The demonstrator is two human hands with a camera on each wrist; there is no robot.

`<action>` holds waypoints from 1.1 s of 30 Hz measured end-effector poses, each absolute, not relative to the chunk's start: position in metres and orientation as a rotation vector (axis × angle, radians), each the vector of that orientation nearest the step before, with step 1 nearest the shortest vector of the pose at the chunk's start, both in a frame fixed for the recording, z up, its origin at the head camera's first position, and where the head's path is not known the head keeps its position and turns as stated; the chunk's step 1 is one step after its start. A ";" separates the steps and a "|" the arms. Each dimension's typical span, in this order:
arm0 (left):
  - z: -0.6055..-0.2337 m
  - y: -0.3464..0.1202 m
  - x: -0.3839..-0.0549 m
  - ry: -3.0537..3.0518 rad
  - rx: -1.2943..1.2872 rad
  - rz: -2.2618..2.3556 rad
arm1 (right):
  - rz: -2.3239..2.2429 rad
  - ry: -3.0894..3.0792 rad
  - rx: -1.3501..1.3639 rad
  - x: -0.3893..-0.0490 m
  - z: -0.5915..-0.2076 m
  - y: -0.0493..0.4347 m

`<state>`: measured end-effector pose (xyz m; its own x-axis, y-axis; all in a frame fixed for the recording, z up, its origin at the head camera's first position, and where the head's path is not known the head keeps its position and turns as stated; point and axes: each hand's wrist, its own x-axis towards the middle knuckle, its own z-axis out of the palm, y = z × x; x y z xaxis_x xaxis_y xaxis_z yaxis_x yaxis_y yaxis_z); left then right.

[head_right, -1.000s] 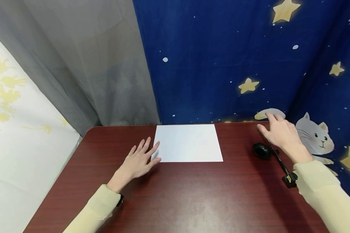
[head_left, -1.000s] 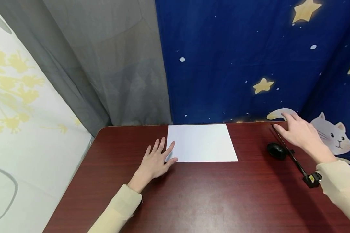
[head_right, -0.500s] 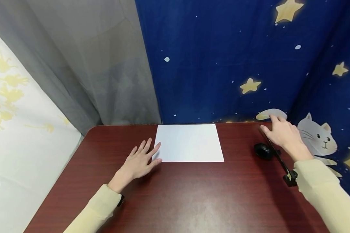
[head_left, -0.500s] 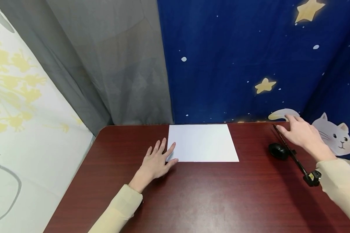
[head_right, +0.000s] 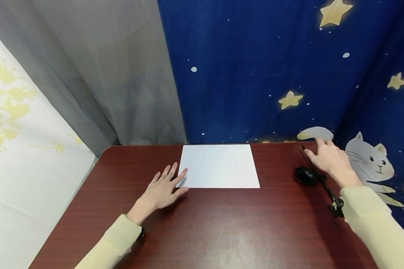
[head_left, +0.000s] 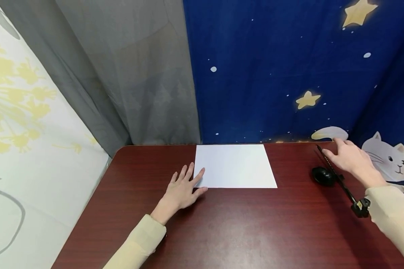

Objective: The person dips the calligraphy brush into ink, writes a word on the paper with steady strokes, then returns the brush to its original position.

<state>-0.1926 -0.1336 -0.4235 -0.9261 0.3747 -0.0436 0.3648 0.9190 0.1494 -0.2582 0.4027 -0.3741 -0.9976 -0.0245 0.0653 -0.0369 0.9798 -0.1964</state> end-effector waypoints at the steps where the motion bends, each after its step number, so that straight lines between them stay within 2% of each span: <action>1: -0.424 -0.133 -0.193 3.009 0.579 0.218 | 0.306 -3.064 0.046 -0.258 -0.375 0.404; 33: -0.420 -0.130 -0.193 2.933 0.554 0.156 | 0.278 -3.156 0.016 -0.269 -0.393 0.417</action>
<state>-0.1931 -0.1299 -0.4197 -0.9200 0.3698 -0.1301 0.3540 0.9262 0.1298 -0.2690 0.4174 -0.3930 -0.9996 -0.0125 -0.0256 -0.0079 0.9846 -0.1748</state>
